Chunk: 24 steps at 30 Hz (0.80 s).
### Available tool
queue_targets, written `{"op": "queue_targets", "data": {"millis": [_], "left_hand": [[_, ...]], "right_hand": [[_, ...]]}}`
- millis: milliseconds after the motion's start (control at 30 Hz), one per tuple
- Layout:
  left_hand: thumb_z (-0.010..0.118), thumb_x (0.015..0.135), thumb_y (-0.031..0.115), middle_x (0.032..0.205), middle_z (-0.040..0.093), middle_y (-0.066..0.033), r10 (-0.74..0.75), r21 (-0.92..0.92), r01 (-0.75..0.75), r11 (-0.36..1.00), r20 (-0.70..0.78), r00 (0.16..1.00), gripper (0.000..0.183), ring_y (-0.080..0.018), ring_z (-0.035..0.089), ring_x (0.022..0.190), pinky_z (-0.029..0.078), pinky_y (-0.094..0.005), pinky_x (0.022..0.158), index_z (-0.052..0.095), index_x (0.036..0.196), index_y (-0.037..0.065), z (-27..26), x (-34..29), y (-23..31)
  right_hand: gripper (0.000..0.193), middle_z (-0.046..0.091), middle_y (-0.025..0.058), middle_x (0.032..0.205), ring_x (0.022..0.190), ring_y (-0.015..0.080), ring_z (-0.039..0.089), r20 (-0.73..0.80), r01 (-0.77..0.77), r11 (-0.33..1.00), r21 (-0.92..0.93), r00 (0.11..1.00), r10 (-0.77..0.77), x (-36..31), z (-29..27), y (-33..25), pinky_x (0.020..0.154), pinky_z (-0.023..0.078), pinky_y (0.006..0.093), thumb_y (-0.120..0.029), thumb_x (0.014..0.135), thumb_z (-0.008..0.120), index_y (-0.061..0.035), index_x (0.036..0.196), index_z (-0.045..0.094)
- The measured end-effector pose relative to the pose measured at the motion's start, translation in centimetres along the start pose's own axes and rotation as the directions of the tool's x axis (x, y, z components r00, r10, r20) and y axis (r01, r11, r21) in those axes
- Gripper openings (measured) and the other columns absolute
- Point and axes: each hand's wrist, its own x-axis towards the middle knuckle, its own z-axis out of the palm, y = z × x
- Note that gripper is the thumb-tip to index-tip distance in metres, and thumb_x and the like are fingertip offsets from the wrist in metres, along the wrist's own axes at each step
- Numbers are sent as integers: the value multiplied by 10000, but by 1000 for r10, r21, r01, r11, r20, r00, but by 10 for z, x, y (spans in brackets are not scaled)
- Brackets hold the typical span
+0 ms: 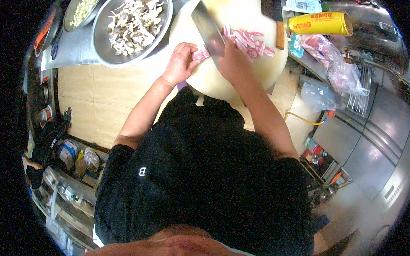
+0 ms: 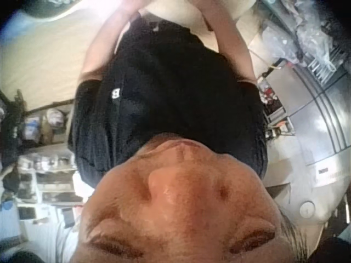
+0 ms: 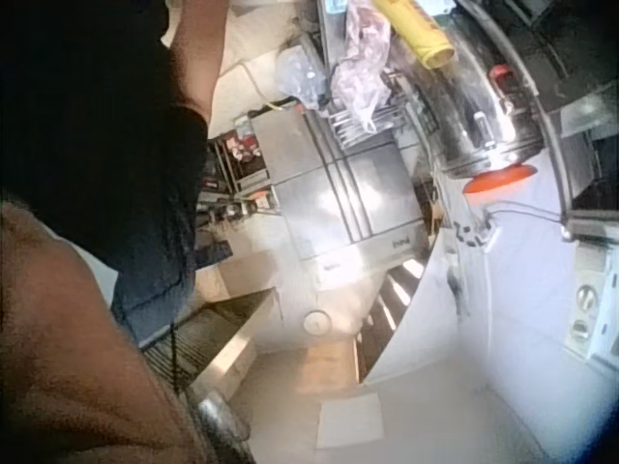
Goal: The person slices a piece of raw meat into thin strips on a cutting board using a cleaver. The person then gathers the sliced meat and places it into a metal bowl.
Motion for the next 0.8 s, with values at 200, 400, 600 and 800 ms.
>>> {"op": "queue_targets", "data": {"millis": [200, 400, 600, 800], "left_hand": [[766, 722, 91, 1132, 571, -174, -57, -128, 50, 991, -53, 997, 356, -371, 540, 1098, 460, -424, 960, 609, 1027, -5, 8, -7, -3], [766, 719, 73, 1133, 566, -164, -52, -76, 46, 996, -78, 996, 368, -362, 537, 1097, 450, -424, 970, 607, 1046, 14, 11, -11, -2], [765, 715, 73, 1115, 568, -162, -47, -84, 39, 996, -98, 994, 349, -365, 535, 1078, 450, -426, 959, 605, 1016, 1, 8, -10, 1], [779, 709, 74, 1088, 571, -157, -54, -104, 43, 994, -105, 993, 351, -362, 538, 1052, 468, -413, 925, 603, 1004, -1, 11, -8, 1]], "right_hand": [[461, 643, 300, 987, 937, 471, 625, 0, 73, 997, -5, 997, -73, -32, -14, 5, 812, 483, 544, -161, 869, 598, 33, 1262, 456], [400, 645, 293, 958, 928, 459, 628, -11, 100, 994, 42, 995, -100, -42, -26, -20, 798, 481, 548, -154, 875, 607, 19, 1208, 468], [292, 655, 286, 917, 899, 448, 647, 77, 64, 995, -77, 995, -58, -41, -25, -35, 807, 487, 545, -94, 889, 546, 20, 1149, 477], [336, 649, 307, 897, 873, 470, 643, 57, -10, 994, -108, 998, 16, -31, -11, -40, 778, 484, 562, -109, 880, 578, 40, 1155, 454]]}}
